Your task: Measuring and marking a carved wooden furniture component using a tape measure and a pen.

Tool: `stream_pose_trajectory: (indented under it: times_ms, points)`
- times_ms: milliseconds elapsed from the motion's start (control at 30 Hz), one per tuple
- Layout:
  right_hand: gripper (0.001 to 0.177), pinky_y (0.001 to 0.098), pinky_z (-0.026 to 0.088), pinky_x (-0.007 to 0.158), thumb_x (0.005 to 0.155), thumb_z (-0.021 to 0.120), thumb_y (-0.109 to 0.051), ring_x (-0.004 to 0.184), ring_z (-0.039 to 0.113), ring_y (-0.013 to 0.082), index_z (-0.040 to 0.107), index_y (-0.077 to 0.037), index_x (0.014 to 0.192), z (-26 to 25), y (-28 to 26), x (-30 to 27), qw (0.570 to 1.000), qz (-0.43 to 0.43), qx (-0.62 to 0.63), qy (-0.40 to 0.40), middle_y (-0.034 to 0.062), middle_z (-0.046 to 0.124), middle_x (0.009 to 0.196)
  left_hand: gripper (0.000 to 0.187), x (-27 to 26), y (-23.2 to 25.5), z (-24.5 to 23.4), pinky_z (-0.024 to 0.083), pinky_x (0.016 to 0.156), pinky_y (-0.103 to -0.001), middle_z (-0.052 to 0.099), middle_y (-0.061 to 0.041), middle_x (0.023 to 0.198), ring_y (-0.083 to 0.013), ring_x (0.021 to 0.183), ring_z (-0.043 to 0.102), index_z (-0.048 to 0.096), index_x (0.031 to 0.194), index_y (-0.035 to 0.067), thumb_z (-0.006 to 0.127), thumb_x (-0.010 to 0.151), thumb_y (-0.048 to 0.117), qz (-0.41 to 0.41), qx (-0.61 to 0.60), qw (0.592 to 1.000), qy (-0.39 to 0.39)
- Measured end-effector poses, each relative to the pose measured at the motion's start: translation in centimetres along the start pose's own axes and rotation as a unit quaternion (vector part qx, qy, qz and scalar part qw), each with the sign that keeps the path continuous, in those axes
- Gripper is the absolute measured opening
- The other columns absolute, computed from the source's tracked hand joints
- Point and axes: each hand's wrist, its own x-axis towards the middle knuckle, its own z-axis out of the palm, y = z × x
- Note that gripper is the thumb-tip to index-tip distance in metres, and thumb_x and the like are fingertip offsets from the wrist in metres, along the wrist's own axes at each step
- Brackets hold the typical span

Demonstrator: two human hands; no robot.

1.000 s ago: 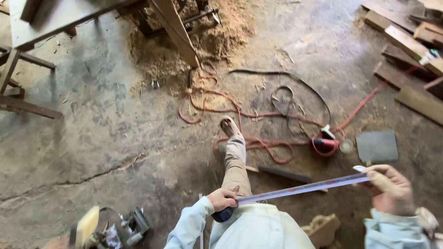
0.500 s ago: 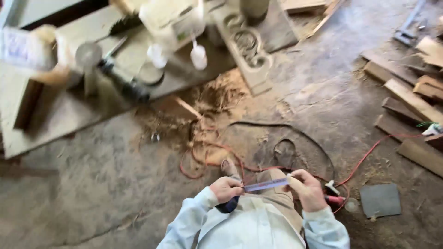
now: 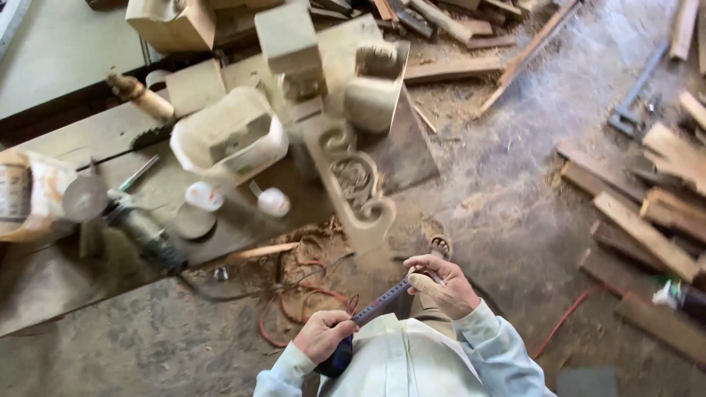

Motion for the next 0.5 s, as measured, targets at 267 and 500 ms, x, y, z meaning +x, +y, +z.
stream_pose_trajectory:
  times_ms: [267, 500]
  points:
    - [0.024, 0.0257, 0.061, 0.070, 0.090, 0.071, -0.006, 0.069, 0.073, 0.0166, 0.075, -0.003, 0.114, -14.7, -11.8, 12.5, 0.984, -0.038, -0.144, -0.100, 0.0084, 0.072, 0.093, 0.015, 12.4, 12.3, 8.5, 0.042, 0.068, -0.021, 0.066, 0.005, 0.075, -0.0068, 0.071, 0.056, 0.081, 0.082, 0.010, 0.071, 0.090, 0.018, 0.024, -0.116, 0.991, 0.067]
    - [0.018, 0.0242, 0.060, 0.057, 0.090, 0.070, -0.011, 0.060, 0.070, 0.0143, 0.078, 0.000, 0.102, -15.0, -16.5, 24.1, 0.966, 0.037, -0.213, -0.139, 0.0099, 0.077, 0.079, 0.015, 18.5, 17.3, 7.3, 0.035, 0.057, -0.023, 0.058, 0.004, 0.064, -0.0086, 0.060, 0.047, 0.079, 0.075, 0.010, 0.075, 0.087, 0.018, -0.079, -0.196, 0.968, 0.134]
